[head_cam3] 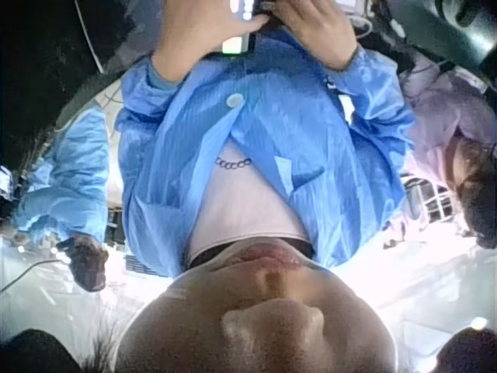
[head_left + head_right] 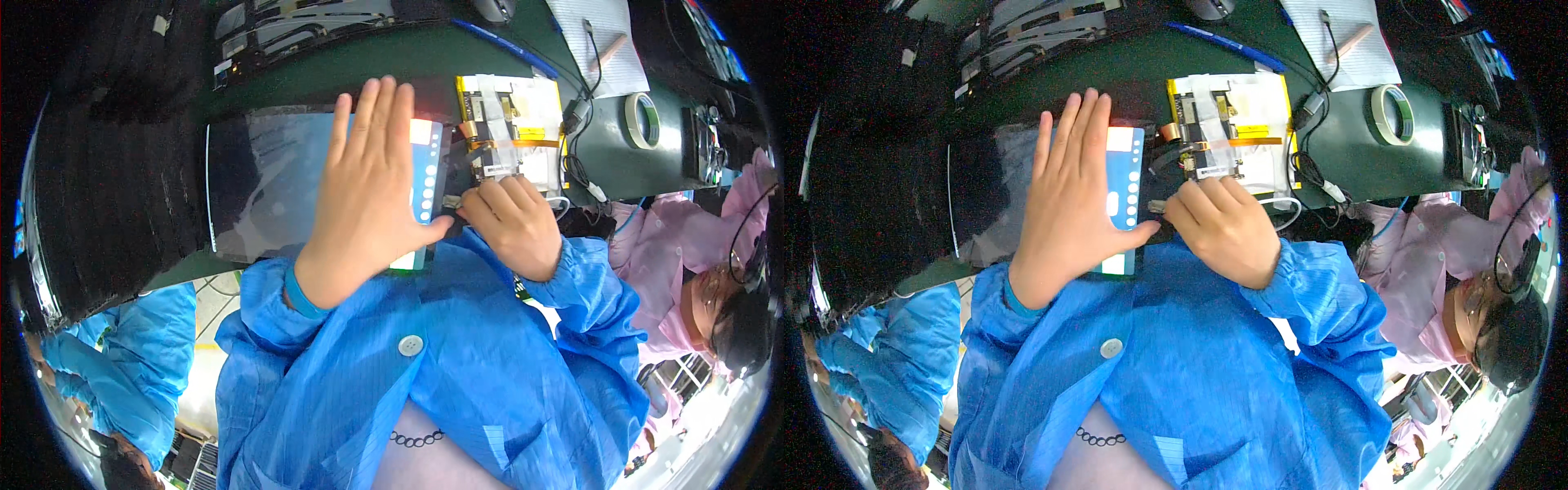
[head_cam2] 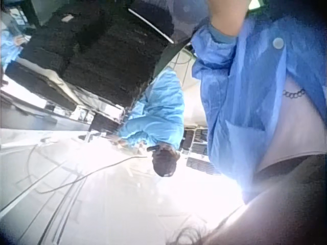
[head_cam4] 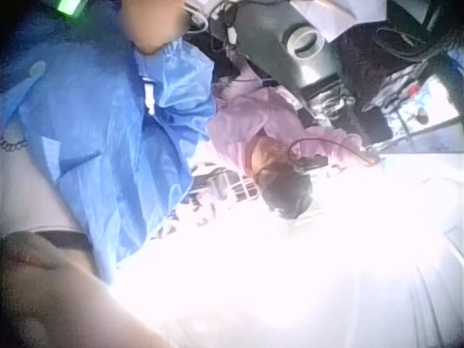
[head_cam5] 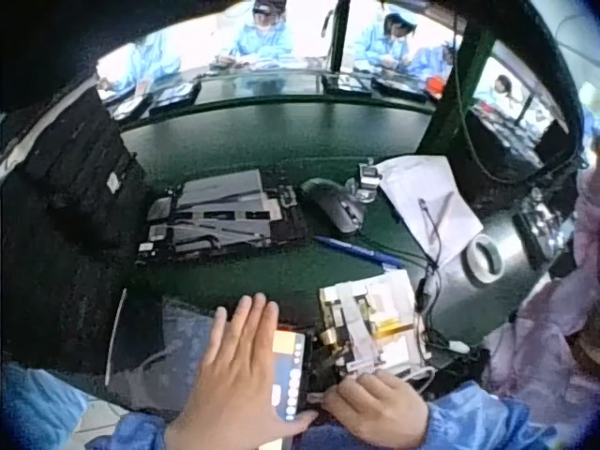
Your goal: Testing tablet screens and internal components on an assembly line.
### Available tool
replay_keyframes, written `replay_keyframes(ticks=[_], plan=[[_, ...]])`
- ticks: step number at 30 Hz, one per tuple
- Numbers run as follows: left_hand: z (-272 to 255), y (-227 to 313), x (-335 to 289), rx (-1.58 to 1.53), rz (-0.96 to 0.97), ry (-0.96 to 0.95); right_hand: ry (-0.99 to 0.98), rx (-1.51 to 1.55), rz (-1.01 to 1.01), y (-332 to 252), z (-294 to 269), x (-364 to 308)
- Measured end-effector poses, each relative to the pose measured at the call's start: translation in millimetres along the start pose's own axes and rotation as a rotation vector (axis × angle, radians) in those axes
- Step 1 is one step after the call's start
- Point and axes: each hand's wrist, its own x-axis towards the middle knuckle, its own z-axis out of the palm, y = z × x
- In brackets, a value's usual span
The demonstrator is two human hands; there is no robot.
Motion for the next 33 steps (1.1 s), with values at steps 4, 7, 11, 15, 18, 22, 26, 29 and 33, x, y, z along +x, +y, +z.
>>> replay_keyframes(ticks=[4,7,11,15,18,22,26,29,33], plan=[[0,-6,-1,0.031,0.005,-0.031,0.002,0.199,-0.062,13,4,1],[-2,-5,-4,0.040,-0.016,-0.062,-0.006,0.211,-0.137,13,0,1],[-7,-3,-5,0.033,0.009,-0.049,-0.015,0.204,-0.168,12,-4,3],[-8,-2,-4,0.023,0.006,-0.074,-0.034,0.205,-0.161,10,-6,0],[-10,-6,-4,0.002,0.014,-0.063,-0.026,0.187,-0.157,18,-9,-7],[-15,-5,-3,0.003,0.016,-0.101,0.191,0.215,-0.021,17,-26,-15],[-40,-5,-13,-0.088,0.080,-0.117,0.346,0.135,0.729,45,-45,2],[-48,-6,-33,-0.121,0.208,-0.278,0.401,0.061,0.839,72,-45,11],[-45,-2,-39,-0.047,0.280,-0.412,0.464,0.213,0.530,66,-46,31]])
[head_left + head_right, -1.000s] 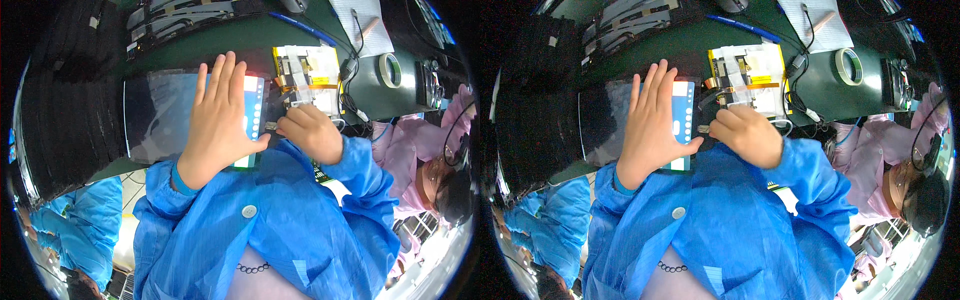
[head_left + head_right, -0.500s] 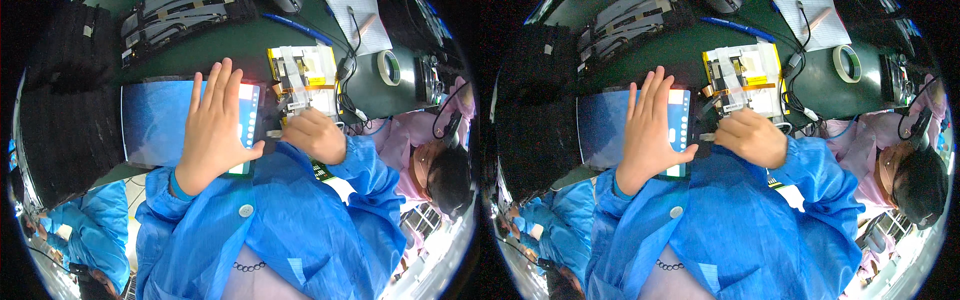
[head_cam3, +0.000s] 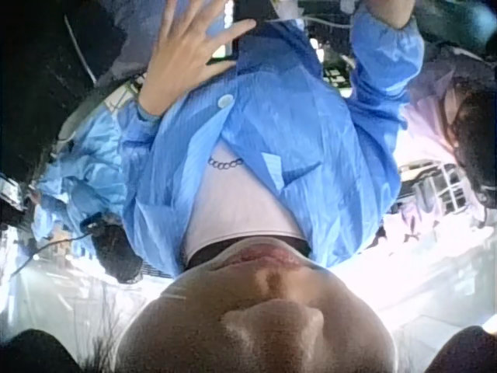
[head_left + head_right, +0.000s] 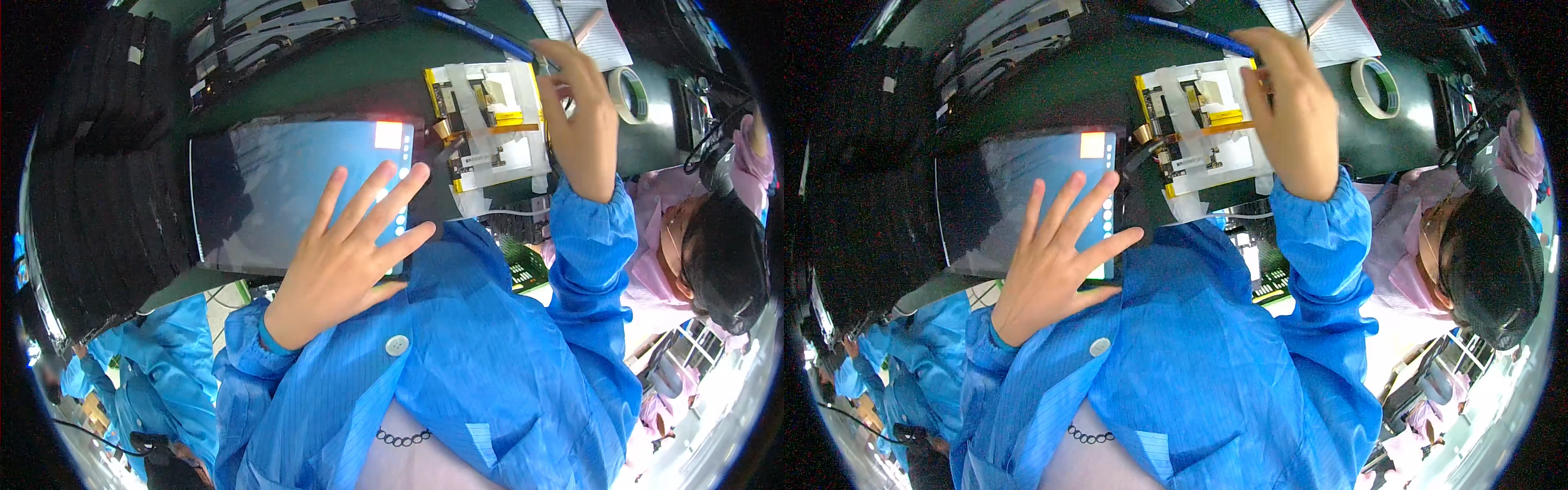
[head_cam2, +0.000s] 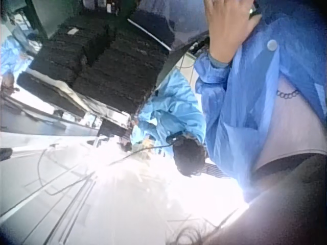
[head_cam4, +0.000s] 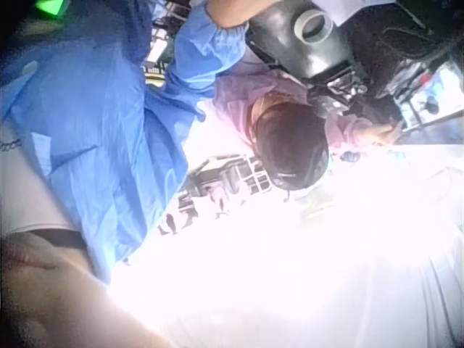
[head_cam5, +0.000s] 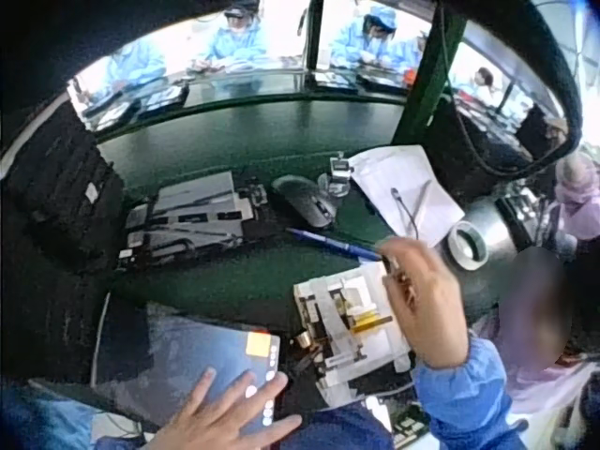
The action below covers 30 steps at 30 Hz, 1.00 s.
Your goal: Testing tablet screens and internal components on an assembly line.
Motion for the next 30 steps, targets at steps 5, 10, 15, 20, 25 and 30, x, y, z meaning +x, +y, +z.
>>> replay_keyframes(ticks=[5,10,15,20,25,30], plan=[[11,-1,-17,0.009,0.028,0.316,-0.402,0.230,-0.172,-3,22,-3],[30,-5,-43,0.199,0.009,0.370,-0.455,0.240,-0.371,8,41,5],[6,-3,-42,0.151,-0.046,0.516,-0.458,0.208,-0.478,7,53,12],[-37,-6,-3,0.021,-0.102,0.557,-0.464,0.176,-0.471,4,58,9],[-40,9,59,0.208,-0.110,0.405,-0.228,0.168,-0.354,4,40,2],[-7,-2,102,0.251,0.059,0.441,-0.161,0.102,-0.078,-9,10,-56]])
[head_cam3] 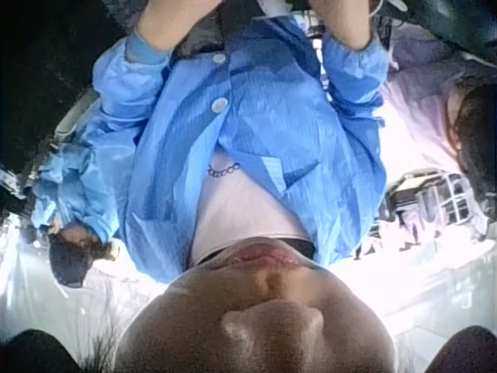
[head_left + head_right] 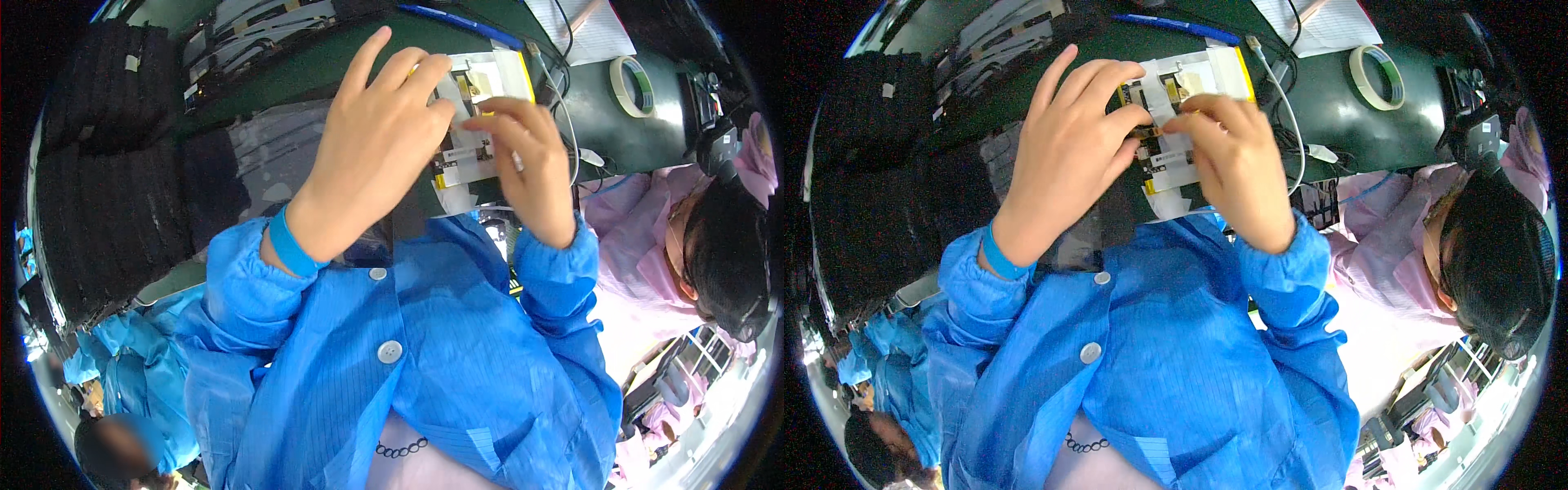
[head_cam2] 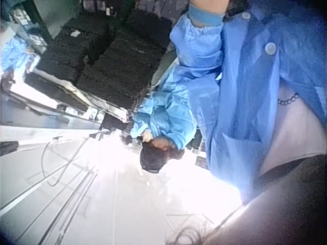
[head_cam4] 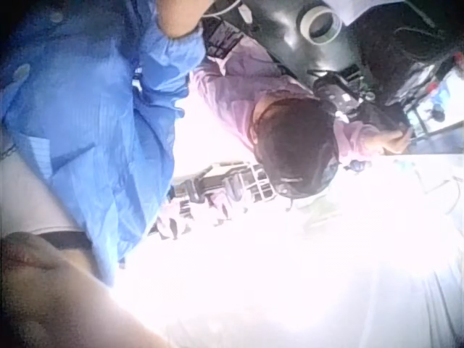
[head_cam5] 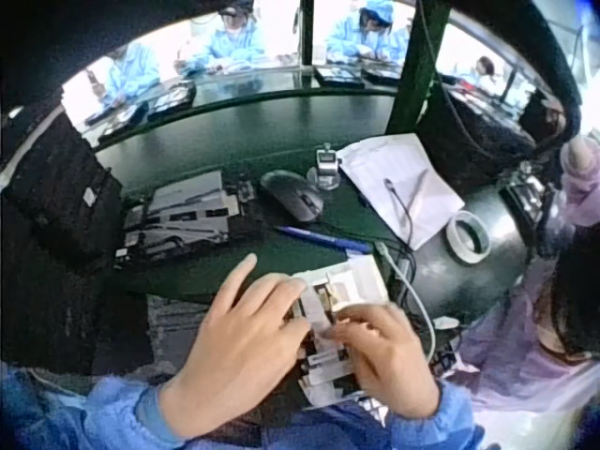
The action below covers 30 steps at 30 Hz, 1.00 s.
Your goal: Testing tablet screens and internal components on an assembly line.
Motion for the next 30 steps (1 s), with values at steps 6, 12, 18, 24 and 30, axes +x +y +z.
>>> replay_keyframes(ticks=[6,12,18,24,30], plan=[[13,4,8,0.203,0.161,0.072,0.008,-0.081,-0.048,5,12,-22],[3,18,16,0.315,0.330,0.006,0.041,-0.102,-0.076,7,8,-30],[6,18,25,0.329,0.412,0.018,0.065,-0.179,-0.119,12,6,-34],[12,12,24,0.267,0.293,0.055,0.070,-0.173,-0.121,13,-2,-30],[-7,-7,26,0.055,0.040,-0.008,0.133,-0.161,-0.101,4,0,-23]])
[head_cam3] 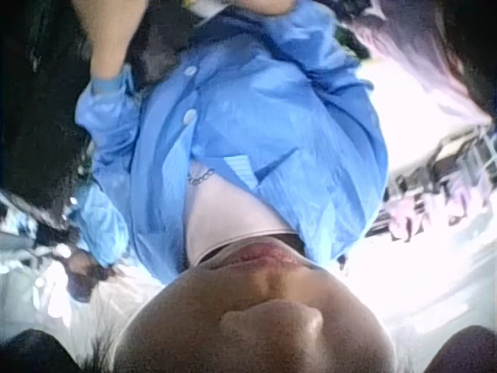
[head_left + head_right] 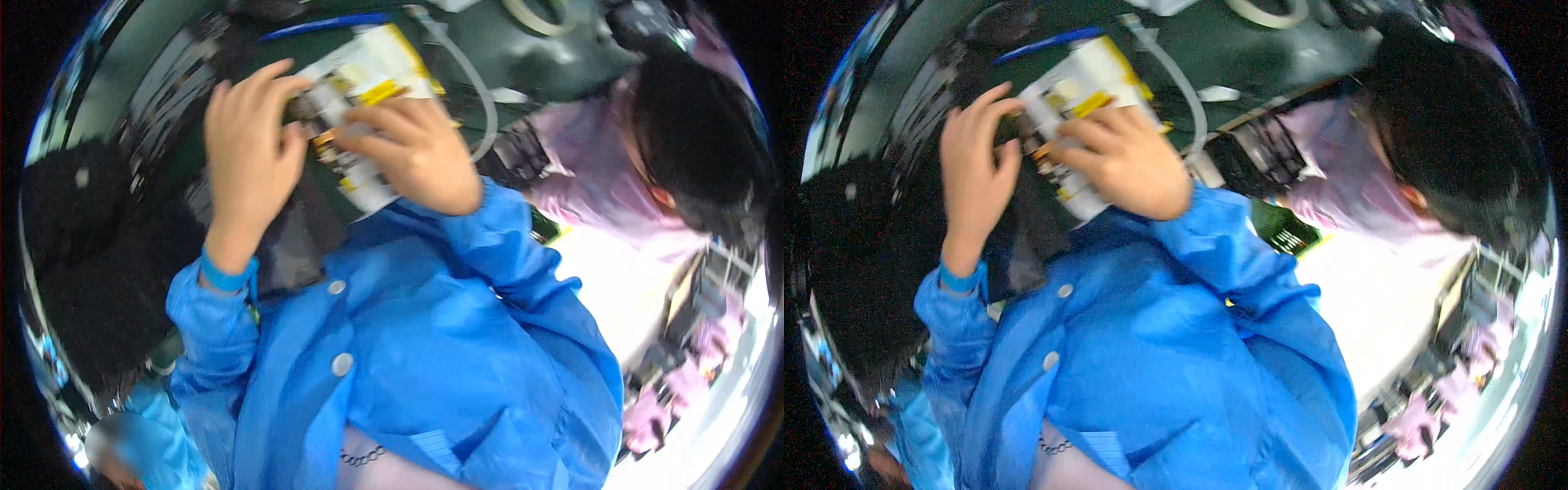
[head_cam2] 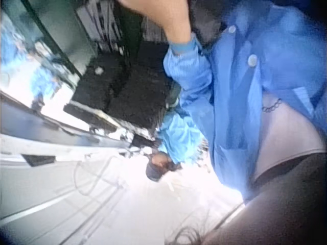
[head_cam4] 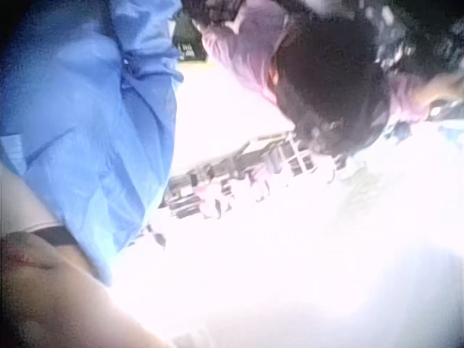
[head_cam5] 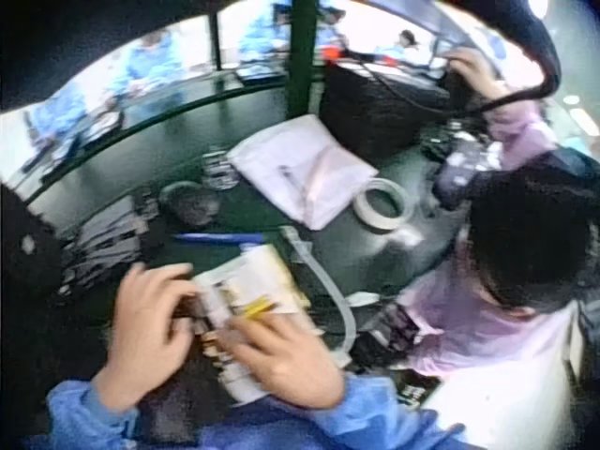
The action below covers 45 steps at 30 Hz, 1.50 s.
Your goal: Testing tablet screens and internal components on an assembly line.
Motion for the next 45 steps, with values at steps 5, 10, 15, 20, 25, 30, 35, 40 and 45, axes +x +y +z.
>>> replay_keyframes(ticks=[5,10,15,20,25,30,35,40,45], plan=[[-6,-8,-10,0.011,-0.067,-0.005,0.188,-0.092,0.082,-22,14,2],[-13,-11,-6,-0.036,-0.117,-0.046,0.271,-0.076,0.177,-31,15,5],[-24,-26,-14,-0.023,-0.180,0.024,0.387,-0.093,0.067,-21,13,-10],[-33,-9,-29,-0.127,-0.198,0.102,0.554,0.245,0.602,3,6,-167],[-61,-9,-77,0.011,-0.207,0.203,0.834,0.461,1.348,106,105,-425],[-90,-12,-138,0.213,-0.363,0.331,0.535,0.732,1.912,193,163,-576],[-116,-19,-205,0.366,-0.533,0.391,0.304,0.779,1.860,236,150,-566],[-146,-34,-289,0.478,-0.725,0.366,0.107,0.841,1.796,268,148,-541],[-114,1,-250,0.258,-0.807,0.508,-0.054,0.892,1.747,287,156,-517]])
